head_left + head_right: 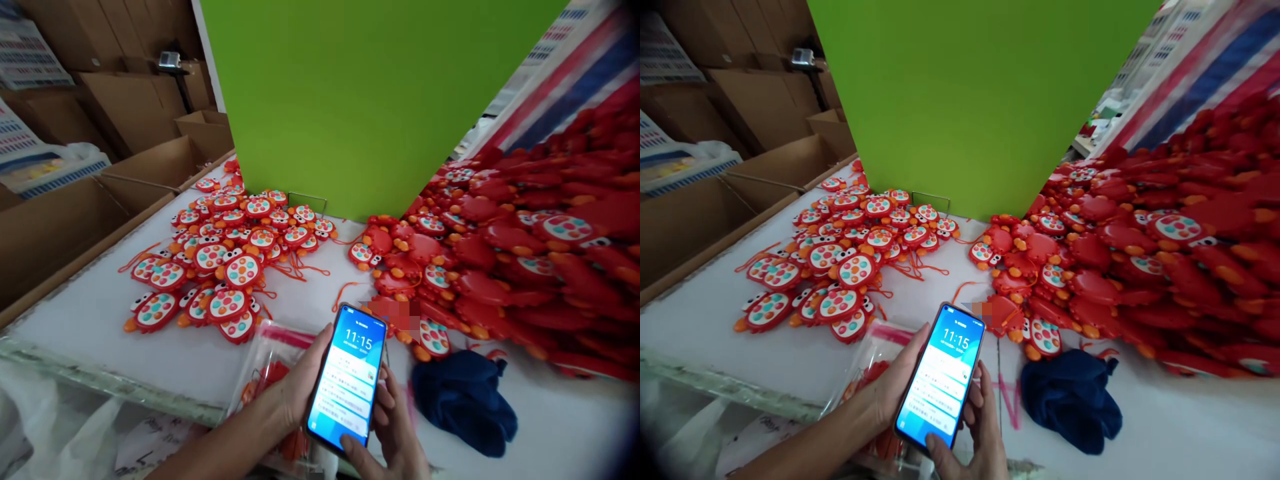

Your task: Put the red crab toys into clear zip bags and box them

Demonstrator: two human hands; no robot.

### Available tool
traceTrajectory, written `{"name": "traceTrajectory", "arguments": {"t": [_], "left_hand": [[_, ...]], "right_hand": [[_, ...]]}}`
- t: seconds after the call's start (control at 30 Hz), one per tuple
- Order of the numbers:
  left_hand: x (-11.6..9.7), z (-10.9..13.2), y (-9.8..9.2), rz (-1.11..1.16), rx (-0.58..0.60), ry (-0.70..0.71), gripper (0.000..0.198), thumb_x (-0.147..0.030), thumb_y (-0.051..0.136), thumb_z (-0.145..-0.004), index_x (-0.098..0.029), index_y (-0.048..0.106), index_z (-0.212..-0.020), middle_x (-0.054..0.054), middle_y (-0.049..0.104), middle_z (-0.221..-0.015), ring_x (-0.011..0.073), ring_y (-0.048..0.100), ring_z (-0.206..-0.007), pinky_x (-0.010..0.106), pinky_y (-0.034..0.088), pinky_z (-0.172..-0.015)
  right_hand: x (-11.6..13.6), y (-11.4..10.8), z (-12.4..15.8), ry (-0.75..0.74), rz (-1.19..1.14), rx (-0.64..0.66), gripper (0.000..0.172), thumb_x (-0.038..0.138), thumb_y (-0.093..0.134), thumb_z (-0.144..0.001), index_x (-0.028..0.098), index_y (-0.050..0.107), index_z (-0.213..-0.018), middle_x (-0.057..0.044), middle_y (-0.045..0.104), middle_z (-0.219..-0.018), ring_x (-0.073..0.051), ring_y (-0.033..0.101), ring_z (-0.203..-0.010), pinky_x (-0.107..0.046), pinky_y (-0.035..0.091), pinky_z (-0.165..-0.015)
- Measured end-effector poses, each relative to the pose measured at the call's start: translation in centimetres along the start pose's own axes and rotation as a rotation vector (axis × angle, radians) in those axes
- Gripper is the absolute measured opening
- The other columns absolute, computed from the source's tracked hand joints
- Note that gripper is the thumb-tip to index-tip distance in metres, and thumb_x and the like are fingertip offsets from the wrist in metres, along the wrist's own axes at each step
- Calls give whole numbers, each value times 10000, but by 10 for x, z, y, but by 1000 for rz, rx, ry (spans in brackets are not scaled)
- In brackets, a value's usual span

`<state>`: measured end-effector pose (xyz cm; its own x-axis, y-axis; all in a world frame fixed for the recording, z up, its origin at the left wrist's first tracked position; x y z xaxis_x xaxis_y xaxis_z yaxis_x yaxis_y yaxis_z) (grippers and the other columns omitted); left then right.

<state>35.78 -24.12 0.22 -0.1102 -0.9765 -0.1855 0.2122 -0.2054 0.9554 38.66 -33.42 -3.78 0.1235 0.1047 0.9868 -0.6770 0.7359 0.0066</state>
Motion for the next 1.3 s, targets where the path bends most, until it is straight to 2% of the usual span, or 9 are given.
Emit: {"name": "traceTrajectory", "arguments": {"t": [0.17,0.47,0.67,0.77,0.83,0.93,1.0,1.17,1.3], "left_hand": [[-2,5,-1,25,-20,5,887,-745,196,-807,-25,621,-1102,204,708,-897,302,667,-779,367,452,-739],[-4,5,-3,-66,-137,-6,856,-748,299,-785,-5,668,-994,198,713,-798,260,668,-662,321,468,-648],[0,5,-8,-23,-124,26,739,-702,365,-818,-72,630,-1099,154,724,-884,268,675,-776,354,469,-764],[3,6,-11,2,-154,-13,727,-697,359,-828,-77,633,-1093,146,728,-867,260,677,-759,353,477,-758],[1,6,-11,5,-189,-3,700,-682,390,-827,-80,638,-1084,141,731,-850,255,678,-734,346,483,-737],[-2,7,-9,15,-260,15,657,-653,428,-827,-74,655,-1039,131,732,-777,235,674,-657,311,486,-652],[-2,9,-9,20,-324,-4,648,-640,415,-840,-60,671,-973,124,725,-708,209,661,-583,273,470,-570],[2,9,-14,2,-365,-44,719,-657,319,-864,-35,672,-934,138,720,-697,198,643,-519,281,468,-541],[1,6,-21,25,-354,-15,689,-650,338,-867,-52,680,-874,100,705,-626,167,621,-488,236,416,-496]], "right_hand": [[2,4,1,-2,5,-20,975,428,743,-626,276,246,-1451,-109,448,-1394,-296,524,-1170,-345,489,-862],[7,13,-9,50,-86,-45,1020,463,765,-600,230,246,-1446,-152,614,-1187,-303,653,-950,-381,533,-755],[14,-2,-11,149,-68,-188,671,579,608,-766,252,467,-1334,-91,603,-1265,-296,544,-1174,-367,531,-857],[17,-10,-7,147,-32,-140,605,617,546,-794,280,516,-1296,-49,568,-1317,-300,498,-1227,-376,542,-861],[23,-11,-4,84,-18,-75,674,647,613,-720,307,520,-1294,-36,559,-1328,-318,489,-1234,-388,539,-873],[31,-11,-1,-5,12,-33,884,625,794,-478,367,529,-1280,-13,538,-1351,-373,452,-1252,-421,522,-900],[32,-9,-2,6,1,-38,902,593,828,-426,395,544,-1259,1,552,-1337,-388,465,-1237,-428,522,-896],[22,-5,-7,169,-84,-96,609,610,590,-758,286,550,-1272,-44,642,-1217,-314,567,-1147,-396,530,-869],[25,1,-8,162,-126,-93,548,559,588,-793,265,546,-1253,-63,643,-1211,-284,572,-1142,-361,518,-876]]}}
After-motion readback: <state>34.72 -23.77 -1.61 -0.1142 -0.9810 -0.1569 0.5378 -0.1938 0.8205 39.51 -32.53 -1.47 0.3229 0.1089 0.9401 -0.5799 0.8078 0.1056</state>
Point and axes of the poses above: each hand's wrist, its own z-axis away from the middle knuckle, its own y-axis out of the palm, x = y × z, the point moved 7 cm from there along -z, towards the middle knuckle
